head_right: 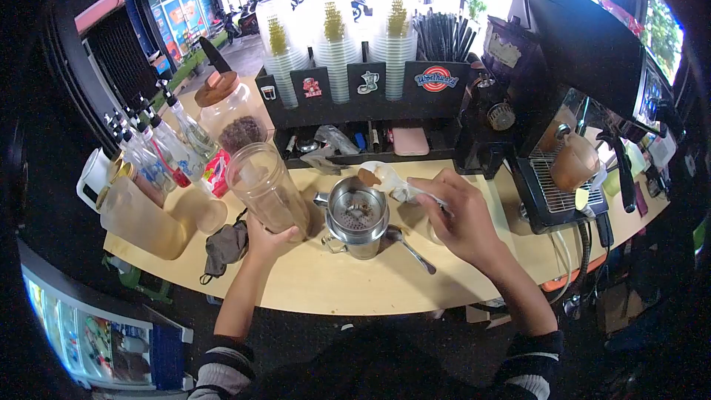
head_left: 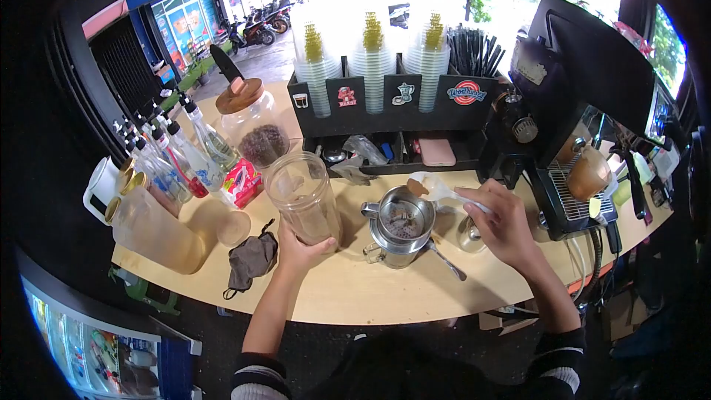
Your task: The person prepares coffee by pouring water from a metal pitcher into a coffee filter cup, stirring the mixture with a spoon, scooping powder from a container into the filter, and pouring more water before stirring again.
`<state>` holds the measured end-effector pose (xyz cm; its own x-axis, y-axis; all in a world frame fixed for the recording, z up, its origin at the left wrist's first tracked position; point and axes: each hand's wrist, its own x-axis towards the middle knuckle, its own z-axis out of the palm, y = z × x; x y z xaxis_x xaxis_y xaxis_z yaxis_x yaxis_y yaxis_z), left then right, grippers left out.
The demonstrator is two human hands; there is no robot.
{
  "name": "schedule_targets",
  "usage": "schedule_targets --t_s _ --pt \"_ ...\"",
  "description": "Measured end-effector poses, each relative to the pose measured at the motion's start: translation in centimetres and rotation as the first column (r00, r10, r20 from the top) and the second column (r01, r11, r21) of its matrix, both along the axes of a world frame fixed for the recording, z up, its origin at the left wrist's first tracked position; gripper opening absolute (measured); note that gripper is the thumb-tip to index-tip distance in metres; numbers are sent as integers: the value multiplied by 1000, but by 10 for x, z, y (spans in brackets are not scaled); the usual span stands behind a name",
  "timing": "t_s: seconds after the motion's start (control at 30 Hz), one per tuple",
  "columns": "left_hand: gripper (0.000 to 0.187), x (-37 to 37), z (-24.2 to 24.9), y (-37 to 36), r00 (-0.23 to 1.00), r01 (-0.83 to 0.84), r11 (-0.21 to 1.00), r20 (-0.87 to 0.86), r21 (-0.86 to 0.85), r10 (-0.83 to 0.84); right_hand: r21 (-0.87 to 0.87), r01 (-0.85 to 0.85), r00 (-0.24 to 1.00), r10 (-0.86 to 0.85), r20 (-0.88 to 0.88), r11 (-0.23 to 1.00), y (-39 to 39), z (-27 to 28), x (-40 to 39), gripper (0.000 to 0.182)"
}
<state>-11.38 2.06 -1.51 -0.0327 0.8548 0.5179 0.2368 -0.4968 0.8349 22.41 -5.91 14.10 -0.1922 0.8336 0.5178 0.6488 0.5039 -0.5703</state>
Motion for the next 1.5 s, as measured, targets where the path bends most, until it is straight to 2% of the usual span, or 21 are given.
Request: schedule_targets --t_s 0.3,0.37,0.6,0.67,0.7,0.97,1.1,1.27,1.5 --pt "90 -4 -2 2 997 16 1000 -77 -16 -17 -80 8 999 -10 -33 997 -3 -2 1 28" --pt "90 -2 2 -1 998 14 1000 -54 -18 -15 34 -39 999 39 -7 999 0 -5 0 28" --pt "91 -6 -2 1 998 32 999 -60 -24 -34 -36 -4 999 6 37 999 -3 -6 -5 29" --pt "91 -5 -3 1 998 19 1000 -60 -24 -20 85 -17 1000 18 -3 996 -4 -9 -5 29" --pt "91 -4 -2 0 998 17 1000 -58 -24 -19 84 -19 1000 19 -2 996 -5 -9 -4 29" --pt "91 -1 4 -3 998 -18 1000 -62 -18 17 -21 -9 999 8 -33 1000 -11 -11 1 31" --pt "92 -2 1 -2 998 -10 1000 -69 -26 8 17 -39 998 40 -53 999 -13 -12 3 31" --pt "91 -3 2 -1 997 6 999 -71 -31 -8 -53 -2 996 -3 -86 999 -17 -14 6 29" --pt "90 0 2 -1 999 32 999 -11 -30 -33 -55 19 994 -25 -105 998 -24 -21 6 29"
